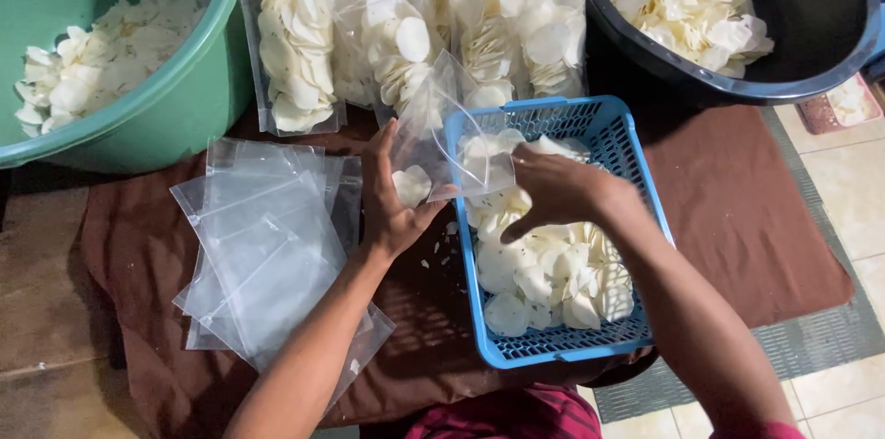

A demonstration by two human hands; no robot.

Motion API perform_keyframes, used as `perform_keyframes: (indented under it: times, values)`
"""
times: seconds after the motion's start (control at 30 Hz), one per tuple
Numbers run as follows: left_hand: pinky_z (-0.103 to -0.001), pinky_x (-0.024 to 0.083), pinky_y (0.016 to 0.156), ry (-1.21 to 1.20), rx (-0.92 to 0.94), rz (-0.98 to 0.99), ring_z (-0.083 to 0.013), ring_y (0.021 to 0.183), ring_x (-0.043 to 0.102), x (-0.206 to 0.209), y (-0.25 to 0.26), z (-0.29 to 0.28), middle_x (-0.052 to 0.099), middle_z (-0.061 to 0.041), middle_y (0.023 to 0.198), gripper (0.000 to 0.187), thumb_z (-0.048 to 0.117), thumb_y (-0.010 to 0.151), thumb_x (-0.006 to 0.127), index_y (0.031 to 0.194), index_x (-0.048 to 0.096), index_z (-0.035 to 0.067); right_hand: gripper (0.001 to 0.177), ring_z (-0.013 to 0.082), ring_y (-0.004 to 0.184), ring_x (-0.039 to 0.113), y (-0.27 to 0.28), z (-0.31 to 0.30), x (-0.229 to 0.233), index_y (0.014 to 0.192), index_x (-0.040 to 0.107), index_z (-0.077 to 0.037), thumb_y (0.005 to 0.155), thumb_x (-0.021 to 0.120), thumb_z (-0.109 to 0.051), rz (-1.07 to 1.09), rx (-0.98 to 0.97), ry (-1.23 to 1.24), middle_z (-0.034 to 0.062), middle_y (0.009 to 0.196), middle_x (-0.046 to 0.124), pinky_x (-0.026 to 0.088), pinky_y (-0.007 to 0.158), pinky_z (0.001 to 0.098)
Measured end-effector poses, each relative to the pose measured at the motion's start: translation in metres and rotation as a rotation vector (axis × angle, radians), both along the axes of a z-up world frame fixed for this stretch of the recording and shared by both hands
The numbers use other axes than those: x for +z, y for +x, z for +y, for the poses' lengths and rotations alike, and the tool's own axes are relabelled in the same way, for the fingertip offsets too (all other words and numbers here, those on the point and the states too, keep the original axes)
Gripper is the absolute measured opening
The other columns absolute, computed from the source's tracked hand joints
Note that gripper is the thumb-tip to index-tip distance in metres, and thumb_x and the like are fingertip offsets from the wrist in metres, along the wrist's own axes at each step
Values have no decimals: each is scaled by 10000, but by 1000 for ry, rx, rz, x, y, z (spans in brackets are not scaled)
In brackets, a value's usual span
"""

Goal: Packaging thin white crackers into clear plastic bags by hand

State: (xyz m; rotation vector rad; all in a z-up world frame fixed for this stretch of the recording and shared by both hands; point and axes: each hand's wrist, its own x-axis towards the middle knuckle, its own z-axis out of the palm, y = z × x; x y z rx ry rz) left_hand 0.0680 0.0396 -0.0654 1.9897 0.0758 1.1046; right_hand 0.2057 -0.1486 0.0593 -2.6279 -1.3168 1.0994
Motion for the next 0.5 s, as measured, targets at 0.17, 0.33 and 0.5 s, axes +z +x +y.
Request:
perform_keyframes:
  times: [0.17, 0.33, 0.5]
  values:
    - [-546, 397, 1136, 34, 1, -9, -418, 1331, 498, 2, -2, 1, 495, -235, 1422, 1025, 489, 738, 893, 1494, 416, -12, 229, 341, 835, 767, 19, 4, -50, 989, 759, -77, 948, 703, -296, -324, 108, 139, 98, 1011, 700, 644, 713, 422]
    - [-538, 393, 1130, 8, -13, -7, -399, 1323, 498, -1, 3, -1, 491, -207, 1408, 1009, 421, 745, 917, 1514, 404, 17, 120, 366, 828, 744, 12, -8, -7, 940, 764, -168, 955, 650, -203, -430, 13, 424, 47, 955, 769, 596, 665, 472]
    - [-533, 386, 1146, 34, 5, 13, -398, 1335, 496, -2, 2, 2, 487, -207, 1419, 1077, 430, 689, 941, 1521, 397, 17, 125, 342, 921, 715, 1, -5, 9, 917, 716, -173, 974, 635, -249, -510, -13, 633, 14, 1042, 741, 576, 695, 464]
